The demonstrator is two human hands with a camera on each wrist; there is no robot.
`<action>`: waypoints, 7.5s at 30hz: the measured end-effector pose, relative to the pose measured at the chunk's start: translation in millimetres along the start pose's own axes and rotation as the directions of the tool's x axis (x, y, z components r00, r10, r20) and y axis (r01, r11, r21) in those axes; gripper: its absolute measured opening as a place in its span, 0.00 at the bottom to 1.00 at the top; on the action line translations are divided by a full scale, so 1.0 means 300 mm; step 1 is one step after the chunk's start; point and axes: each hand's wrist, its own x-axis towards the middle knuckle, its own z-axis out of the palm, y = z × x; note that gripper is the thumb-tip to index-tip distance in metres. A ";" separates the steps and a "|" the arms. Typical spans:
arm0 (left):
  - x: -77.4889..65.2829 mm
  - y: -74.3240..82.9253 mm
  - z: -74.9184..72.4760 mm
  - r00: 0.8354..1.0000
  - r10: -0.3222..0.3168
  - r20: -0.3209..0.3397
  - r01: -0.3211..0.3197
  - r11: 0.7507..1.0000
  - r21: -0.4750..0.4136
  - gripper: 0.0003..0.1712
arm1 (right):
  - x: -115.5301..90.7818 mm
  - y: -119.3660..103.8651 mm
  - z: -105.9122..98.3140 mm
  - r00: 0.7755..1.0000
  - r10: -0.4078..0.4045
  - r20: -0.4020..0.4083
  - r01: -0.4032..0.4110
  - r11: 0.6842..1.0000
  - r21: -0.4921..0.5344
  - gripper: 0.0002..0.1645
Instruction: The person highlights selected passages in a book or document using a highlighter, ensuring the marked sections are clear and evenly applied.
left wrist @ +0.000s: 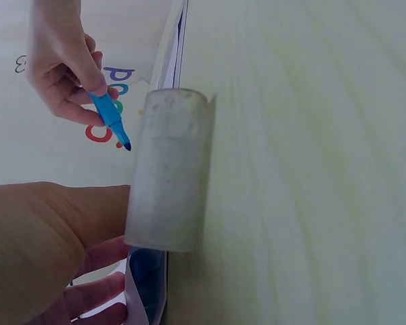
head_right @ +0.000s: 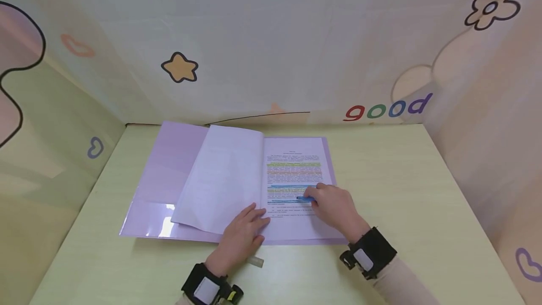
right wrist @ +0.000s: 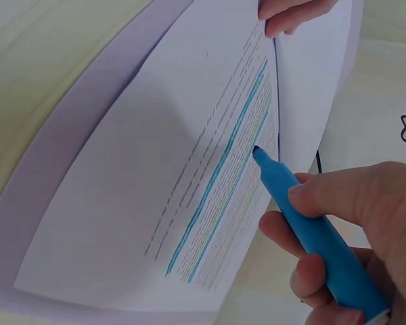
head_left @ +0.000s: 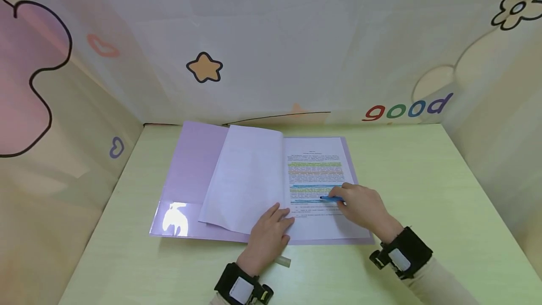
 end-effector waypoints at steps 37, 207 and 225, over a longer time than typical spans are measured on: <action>0.002 -0.006 0.005 0.998 0.041 -0.054 -0.041 0.999 0.007 0.22 | 0.095 -0.175 0.060 0.991 -0.136 0.002 0.136 0.990 0.037 0.09; 0.017 0.027 -0.040 0.999 0.032 -0.010 -0.030 0.989 0.147 0.22 | 0.022 -0.063 -0.009 0.993 -0.037 -0.115 0.035 0.999 -0.022 0.13; -0.086 0.001 -0.093 0.977 0.039 -0.211 -0.018 0.994 0.104 0.24 | -0.008 -0.045 -0.022 0.985 -0.022 -0.170 0.022 1.000 0.002 0.13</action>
